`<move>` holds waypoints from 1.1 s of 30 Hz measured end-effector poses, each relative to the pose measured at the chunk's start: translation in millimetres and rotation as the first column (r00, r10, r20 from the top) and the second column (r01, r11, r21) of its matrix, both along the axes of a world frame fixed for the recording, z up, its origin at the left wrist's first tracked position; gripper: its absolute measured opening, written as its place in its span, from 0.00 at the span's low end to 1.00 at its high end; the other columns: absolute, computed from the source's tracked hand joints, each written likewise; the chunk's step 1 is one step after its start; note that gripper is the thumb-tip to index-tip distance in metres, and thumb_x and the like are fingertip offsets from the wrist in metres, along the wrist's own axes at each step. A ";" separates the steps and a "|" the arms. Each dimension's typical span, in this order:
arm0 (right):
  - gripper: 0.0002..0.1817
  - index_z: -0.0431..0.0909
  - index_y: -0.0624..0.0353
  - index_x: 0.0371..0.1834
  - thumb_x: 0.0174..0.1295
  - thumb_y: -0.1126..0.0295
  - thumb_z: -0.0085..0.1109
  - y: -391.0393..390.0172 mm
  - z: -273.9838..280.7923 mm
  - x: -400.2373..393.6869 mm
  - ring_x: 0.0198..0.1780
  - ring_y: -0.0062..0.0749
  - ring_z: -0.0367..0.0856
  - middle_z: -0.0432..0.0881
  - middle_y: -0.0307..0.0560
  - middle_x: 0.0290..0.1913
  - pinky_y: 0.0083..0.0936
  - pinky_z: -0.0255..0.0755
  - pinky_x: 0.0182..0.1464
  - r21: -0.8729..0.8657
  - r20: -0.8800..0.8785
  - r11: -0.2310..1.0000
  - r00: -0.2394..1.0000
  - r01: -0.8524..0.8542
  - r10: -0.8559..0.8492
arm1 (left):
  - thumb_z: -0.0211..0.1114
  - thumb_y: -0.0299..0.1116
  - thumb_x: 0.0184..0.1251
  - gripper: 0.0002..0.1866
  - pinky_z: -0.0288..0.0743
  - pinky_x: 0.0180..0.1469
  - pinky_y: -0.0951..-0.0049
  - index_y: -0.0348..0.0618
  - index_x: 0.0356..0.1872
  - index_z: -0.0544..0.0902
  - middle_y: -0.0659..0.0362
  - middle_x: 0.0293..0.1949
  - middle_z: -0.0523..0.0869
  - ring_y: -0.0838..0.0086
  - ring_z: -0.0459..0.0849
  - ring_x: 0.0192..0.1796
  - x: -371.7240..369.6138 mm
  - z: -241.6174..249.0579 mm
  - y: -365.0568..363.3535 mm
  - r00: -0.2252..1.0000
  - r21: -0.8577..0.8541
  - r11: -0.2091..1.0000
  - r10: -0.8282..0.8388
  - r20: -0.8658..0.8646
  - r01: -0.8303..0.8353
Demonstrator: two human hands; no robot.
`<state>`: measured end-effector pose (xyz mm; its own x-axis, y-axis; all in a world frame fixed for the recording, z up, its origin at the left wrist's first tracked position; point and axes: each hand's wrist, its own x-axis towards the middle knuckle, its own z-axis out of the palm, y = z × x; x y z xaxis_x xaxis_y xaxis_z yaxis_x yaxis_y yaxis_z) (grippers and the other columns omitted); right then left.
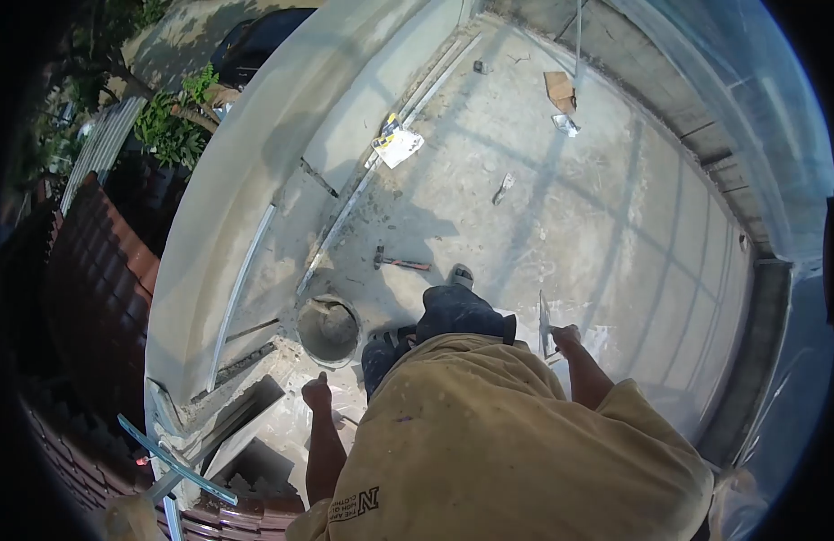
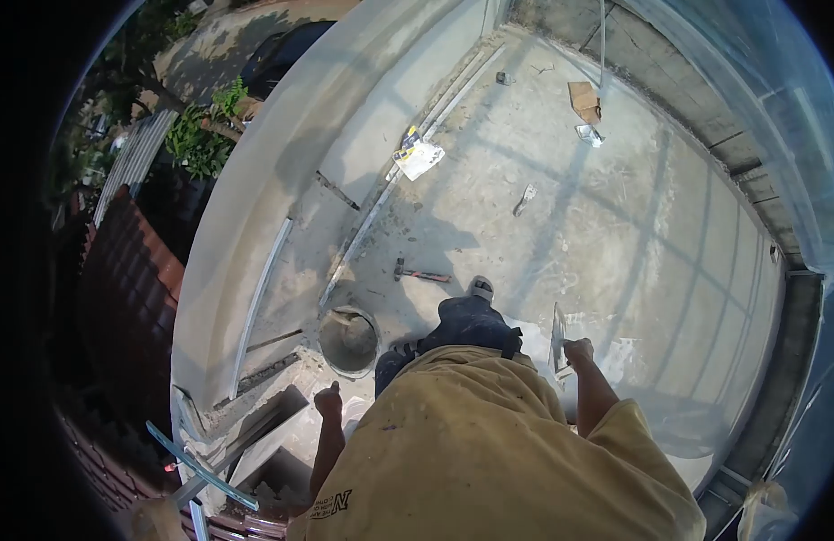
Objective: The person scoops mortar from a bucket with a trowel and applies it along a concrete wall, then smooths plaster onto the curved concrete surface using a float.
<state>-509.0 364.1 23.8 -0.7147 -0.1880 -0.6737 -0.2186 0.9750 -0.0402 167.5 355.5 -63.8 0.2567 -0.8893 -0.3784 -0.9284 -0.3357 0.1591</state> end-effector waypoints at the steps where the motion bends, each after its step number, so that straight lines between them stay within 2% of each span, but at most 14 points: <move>1: 0.20 0.79 0.74 0.34 0.59 0.60 0.63 0.1 -9.3 -10.3 0.30 0.47 0.88 0.86 0.62 0.30 0.38 0.82 0.33 -0.030 0.003 0.999 1.000 0.017 -0.017 | 0.62 0.34 0.62 0.10 0.77 0.32 0.60 0.41 0.26 0.86 0.50 0.23 0.86 0.56 0.84 0.26 2.3 -10.9 -0.2 0.982 -0.122 0.974 -0.186 0.047 0.190; 2: 0.20 0.79 0.73 0.35 0.59 0.61 0.62 -1.3 -16.3 -20.0 0.30 0.47 0.88 0.86 0.62 0.30 0.37 0.82 0.34 -0.056 0.006 0.998 0.999 0.032 -0.032 | 0.61 0.34 0.64 0.10 0.77 0.31 0.62 0.43 0.27 0.86 0.52 0.23 0.86 0.59 0.84 0.24 3.4 -17.6 -3.9 0.928 -0.227 0.899 -0.356 0.113 0.373; 6: 0.19 0.77 0.74 0.40 0.60 0.64 0.56 -22.2 -14.0 -68.4 0.31 0.46 0.89 0.86 0.64 0.30 0.35 0.83 0.37 -0.123 0.018 0.992 1.000 0.026 -0.024 | 0.57 0.36 0.72 0.11 0.78 0.31 0.62 0.50 0.33 0.88 0.59 0.25 0.87 0.64 0.88 0.29 -41.5 -7.0 -49.0 0.766 0.278 0.837 -0.544 0.342 0.471; 7: 0.20 0.79 0.74 0.37 0.61 0.61 0.59 -21.9 -26.2 -85.2 0.30 0.46 0.88 0.86 0.62 0.30 0.38 0.82 0.35 -0.158 0.000 0.987 0.999 0.038 -0.039 | 0.57 0.39 0.73 0.11 0.78 0.31 0.62 0.50 0.36 0.87 0.59 0.25 0.87 0.65 0.89 0.31 -55.1 -7.2 -65.9 0.781 0.240 0.839 -0.543 0.309 0.488; 8: 0.21 0.82 0.73 0.34 0.62 0.58 0.62 -14.2 -48.4 -106.2 0.29 0.46 0.88 0.85 0.60 0.29 0.40 0.82 0.33 -0.188 -0.019 0.981 0.998 0.050 -0.055 | 0.56 0.40 0.73 0.12 0.78 0.32 0.63 0.49 0.40 0.87 0.58 0.25 0.87 0.65 0.89 0.30 -64.4 -2.1 -81.8 0.720 0.041 0.748 -0.651 0.240 0.662; 11: 0.18 0.83 0.71 0.35 0.62 0.63 0.55 25.8 -97.3 -151.1 0.31 0.46 0.88 0.85 0.61 0.30 0.39 0.83 0.37 -0.213 -0.073 0.954 0.977 -0.212 0.201 | 0.57 0.39 0.72 0.10 0.75 0.25 0.59 0.53 0.39 0.88 0.59 0.22 0.85 0.64 0.86 0.26 -106.6 6.1 -152.6 0.440 0.345 0.519 -0.852 0.284 0.782; 12: 0.18 0.82 0.72 0.35 0.61 0.63 0.54 27.9 -81.8 -149.2 0.32 0.47 0.89 0.86 0.64 0.32 0.39 0.83 0.38 -0.229 -0.050 0.971 0.997 -0.064 0.054 | 0.58 0.38 0.72 0.10 0.74 0.23 0.58 0.55 0.39 0.88 0.59 0.21 0.84 0.64 0.85 0.24 -120.5 4.2 -178.4 0.340 0.424 0.441 -0.893 0.295 0.791; 14: 0.19 0.82 0.74 0.34 0.60 0.64 0.53 35.7 -47.6 -133.4 0.32 0.48 0.89 0.86 0.66 0.32 0.38 0.83 0.39 -0.278 -0.063 0.934 0.966 0.223 -0.249 | 0.57 0.39 0.72 0.10 0.72 0.20 0.57 0.55 0.37 0.88 0.60 0.20 0.83 0.64 0.83 0.22 -139.9 0.7 -229.5 0.447 0.047 0.479 -0.847 0.288 0.877; 18: 0.19 0.84 0.73 0.31 0.59 0.62 0.54 97.0 5.7 -41.1 0.29 0.50 0.88 0.85 0.64 0.27 0.40 0.82 0.38 -0.326 0.022 0.716 0.762 0.617 -0.647 | 0.57 0.39 0.75 0.11 0.75 0.23 0.58 0.52 0.42 0.87 0.62 0.27 0.84 0.66 0.82 0.24 -169.2 -22.0 -352.9 0.095 -0.093 0.095 -0.995 -0.013 0.991; 21: 0.19 0.84 0.73 0.32 0.60 0.63 0.53 159.6 7.9 44.1 0.31 0.51 0.88 0.86 0.66 0.31 0.41 0.82 0.38 -0.293 0.020 0.601 0.634 0.743 -0.773 | 0.58 0.37 0.75 0.09 0.78 0.32 0.60 0.48 0.46 0.85 0.63 0.32 0.84 0.68 0.83 0.34 -255.7 29.1 -404.0 0.731 0.502 0.569 -0.648 -0.214 0.651; 22: 0.19 0.83 0.74 0.37 0.60 0.63 0.55 178.2 5.5 77.3 0.33 0.49 0.89 0.87 0.66 0.34 0.40 0.82 0.38 -0.212 0.022 0.550 0.567 0.808 -0.824 | 0.60 0.35 0.74 0.10 0.78 0.40 0.62 0.44 0.48 0.85 0.61 0.38 0.84 0.69 0.82 0.43 -272.3 30.5 -419.1 0.937 0.526 0.819 -0.039 -0.347 0.229; 24: 0.18 0.81 0.73 0.41 0.60 0.64 0.57 208.9 -4.0 145.7 0.34 0.44 0.90 0.87 0.64 0.37 0.35 0.84 0.38 -0.068 0.060 0.352 0.356 0.933 -0.932 | 0.62 0.37 0.72 0.13 0.78 0.43 0.63 0.42 0.51 0.84 0.58 0.47 0.84 0.66 0.81 0.45 -310.9 33.6 -462.4 0.945 0.540 0.833 0.075 -0.320 0.116; 29: 0.19 0.81 0.72 0.41 0.60 0.63 0.58 228.6 -38.9 288.1 0.38 0.44 0.90 0.88 0.61 0.39 0.34 0.84 0.42 0.106 0.027 0.101 0.098 0.989 -0.995 | 0.64 0.41 0.70 0.19 0.77 0.48 0.64 0.41 0.55 0.82 0.56 0.56 0.81 0.63 0.81 0.54 -437.7 47.6 -509.1 0.881 0.474 0.795 -0.153 -0.448 0.379; 33: 0.22 0.81 0.72 0.42 0.61 0.59 0.59 199.1 -13.0 286.6 0.42 0.45 0.90 0.88 0.62 0.41 0.34 0.83 0.47 0.065 0.127 -0.184 -0.191 0.981 -0.973 | 0.63 0.41 0.70 0.19 0.78 0.50 0.64 0.40 0.54 0.81 0.56 0.57 0.81 0.63 0.80 0.58 -557.3 65.4 -459.2 0.833 0.441 0.731 -0.319 -0.453 0.520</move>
<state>-222.4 563.2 10.7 -0.0207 0.6382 -0.7696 0.9996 0.0273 -0.0042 -389.7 -103.7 1.5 -0.3209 -0.5042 -0.8018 -0.9172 -0.0456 0.3958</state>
